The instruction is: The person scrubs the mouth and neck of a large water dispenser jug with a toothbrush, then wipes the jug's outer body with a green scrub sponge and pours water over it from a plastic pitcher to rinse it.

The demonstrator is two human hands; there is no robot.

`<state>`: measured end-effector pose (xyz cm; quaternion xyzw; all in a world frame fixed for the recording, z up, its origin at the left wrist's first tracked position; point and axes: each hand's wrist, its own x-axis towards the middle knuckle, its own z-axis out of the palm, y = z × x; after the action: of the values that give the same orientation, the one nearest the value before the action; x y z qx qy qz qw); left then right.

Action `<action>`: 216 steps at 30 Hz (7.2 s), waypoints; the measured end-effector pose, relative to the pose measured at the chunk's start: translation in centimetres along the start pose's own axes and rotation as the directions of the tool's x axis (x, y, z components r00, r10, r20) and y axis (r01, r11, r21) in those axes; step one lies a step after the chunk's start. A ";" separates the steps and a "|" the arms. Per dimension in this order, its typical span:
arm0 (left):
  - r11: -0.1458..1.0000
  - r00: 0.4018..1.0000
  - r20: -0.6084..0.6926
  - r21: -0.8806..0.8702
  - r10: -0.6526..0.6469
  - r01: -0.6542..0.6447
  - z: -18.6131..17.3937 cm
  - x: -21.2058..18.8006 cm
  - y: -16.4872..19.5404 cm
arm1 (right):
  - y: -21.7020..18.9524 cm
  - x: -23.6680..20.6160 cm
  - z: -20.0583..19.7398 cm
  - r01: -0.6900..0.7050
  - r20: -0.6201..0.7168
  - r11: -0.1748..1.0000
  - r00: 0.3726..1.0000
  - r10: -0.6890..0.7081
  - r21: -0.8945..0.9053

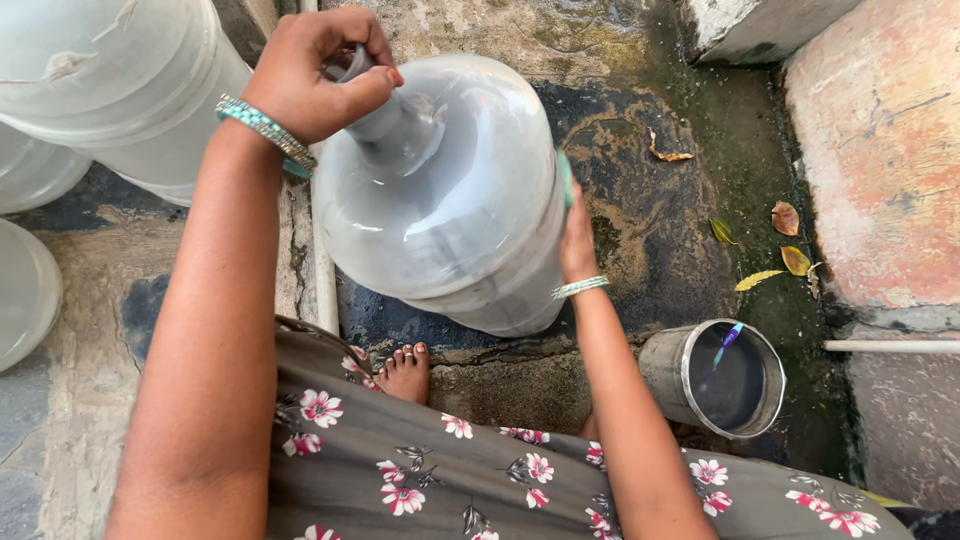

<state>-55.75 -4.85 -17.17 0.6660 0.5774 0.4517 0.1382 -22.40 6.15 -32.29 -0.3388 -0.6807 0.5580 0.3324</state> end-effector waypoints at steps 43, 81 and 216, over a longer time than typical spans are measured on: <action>0.987 0.972 0.207 -0.136 0.116 -0.089 6.4 3.5 4.1 | 5.3 -12.1 -17.0 -0.786 -0.670 0.347 0.617 0.412 -0.511; 0.945 0.975 -0.027 0.243 -0.221 0.221 5.0 3.6 1.6 | -6.3 -8.2 2.0 0.081 -0.434 0.794 0.802 -0.411 -0.603; 0.948 0.979 -0.081 0.247 -0.187 0.202 9.4 2.8 5.8 | -11.3 -2.4 -2.4 0.437 0.091 0.533 0.828 -0.554 -0.724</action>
<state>-45.04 -0.91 -17.07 0.6050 0.6970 0.3767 0.0792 -20.13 3.78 -20.93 -0.2740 -0.8832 0.1010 0.3669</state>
